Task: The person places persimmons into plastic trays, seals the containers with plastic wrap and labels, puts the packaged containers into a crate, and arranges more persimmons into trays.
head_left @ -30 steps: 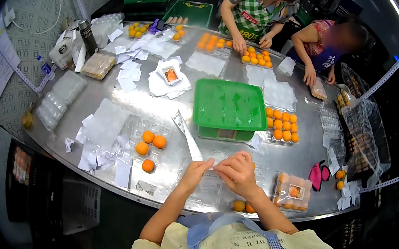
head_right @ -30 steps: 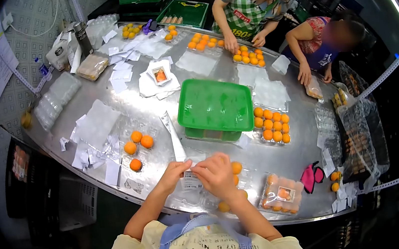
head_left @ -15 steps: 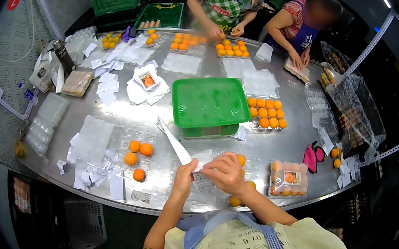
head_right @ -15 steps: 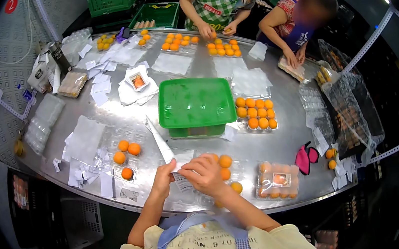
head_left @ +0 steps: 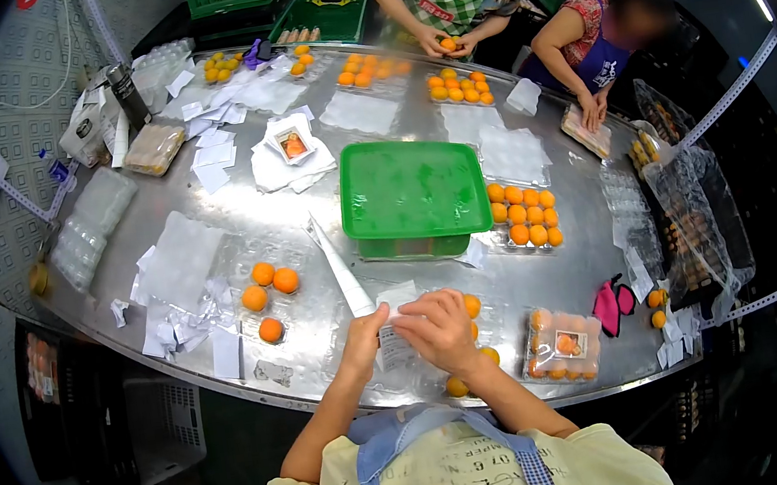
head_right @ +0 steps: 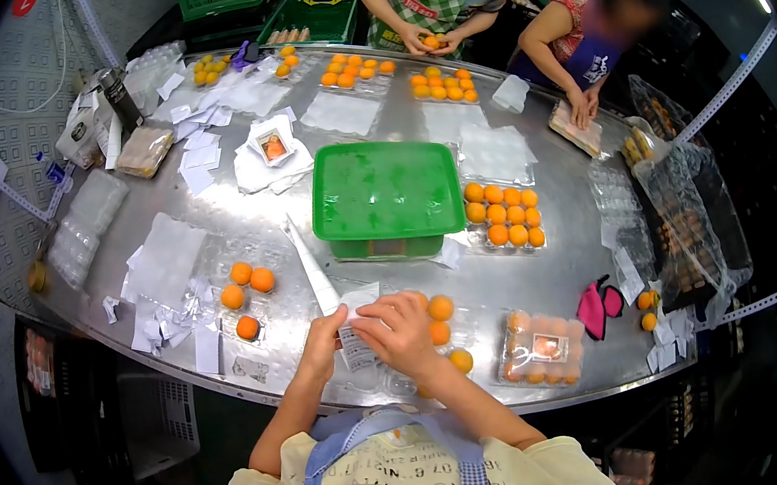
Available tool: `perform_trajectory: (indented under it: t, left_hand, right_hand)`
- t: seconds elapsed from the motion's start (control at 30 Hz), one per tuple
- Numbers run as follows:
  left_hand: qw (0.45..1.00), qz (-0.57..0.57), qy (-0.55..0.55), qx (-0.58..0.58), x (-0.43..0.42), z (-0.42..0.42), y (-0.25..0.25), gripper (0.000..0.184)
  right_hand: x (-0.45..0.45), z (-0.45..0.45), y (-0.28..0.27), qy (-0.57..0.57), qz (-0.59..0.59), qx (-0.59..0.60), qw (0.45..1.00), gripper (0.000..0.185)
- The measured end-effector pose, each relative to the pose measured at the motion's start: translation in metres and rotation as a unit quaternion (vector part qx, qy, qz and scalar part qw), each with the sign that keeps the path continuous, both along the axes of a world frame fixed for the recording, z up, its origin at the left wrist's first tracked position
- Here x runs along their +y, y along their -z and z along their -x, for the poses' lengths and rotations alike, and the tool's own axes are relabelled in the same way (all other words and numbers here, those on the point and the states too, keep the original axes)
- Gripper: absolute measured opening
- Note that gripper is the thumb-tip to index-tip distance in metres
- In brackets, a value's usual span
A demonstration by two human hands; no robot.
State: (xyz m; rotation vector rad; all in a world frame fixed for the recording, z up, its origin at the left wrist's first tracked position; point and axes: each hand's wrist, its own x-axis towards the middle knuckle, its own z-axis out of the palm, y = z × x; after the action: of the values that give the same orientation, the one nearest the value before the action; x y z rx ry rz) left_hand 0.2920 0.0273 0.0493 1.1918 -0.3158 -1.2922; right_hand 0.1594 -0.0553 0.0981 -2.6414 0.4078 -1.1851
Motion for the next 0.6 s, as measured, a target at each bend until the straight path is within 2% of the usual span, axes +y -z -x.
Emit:
perform_trajectory:
  t: [0.27, 0.4, 0.6]
  left_hand:
    - [1.000, -0.003, 0.006, -0.004, 0.000, 0.001, 0.010, 0.039]
    - [1.000, -0.009, -0.016, 0.010, 0.001, 0.006, -0.005, 0.039]
    - [1.000, 0.012, -0.009, 0.016, 0.005, 0.003, -0.001, 0.039]
  right_hand:
    - [0.005, 0.000, 0.004, 0.017, -0.005, -0.005, 1.000, 0.021]
    - [0.004, 0.002, 0.006, 0.004, 0.003, 0.008, 1.000, 0.023]
    - [0.008, -0.001, 0.008, 0.010, -0.011, 0.001, 1.000, 0.023]
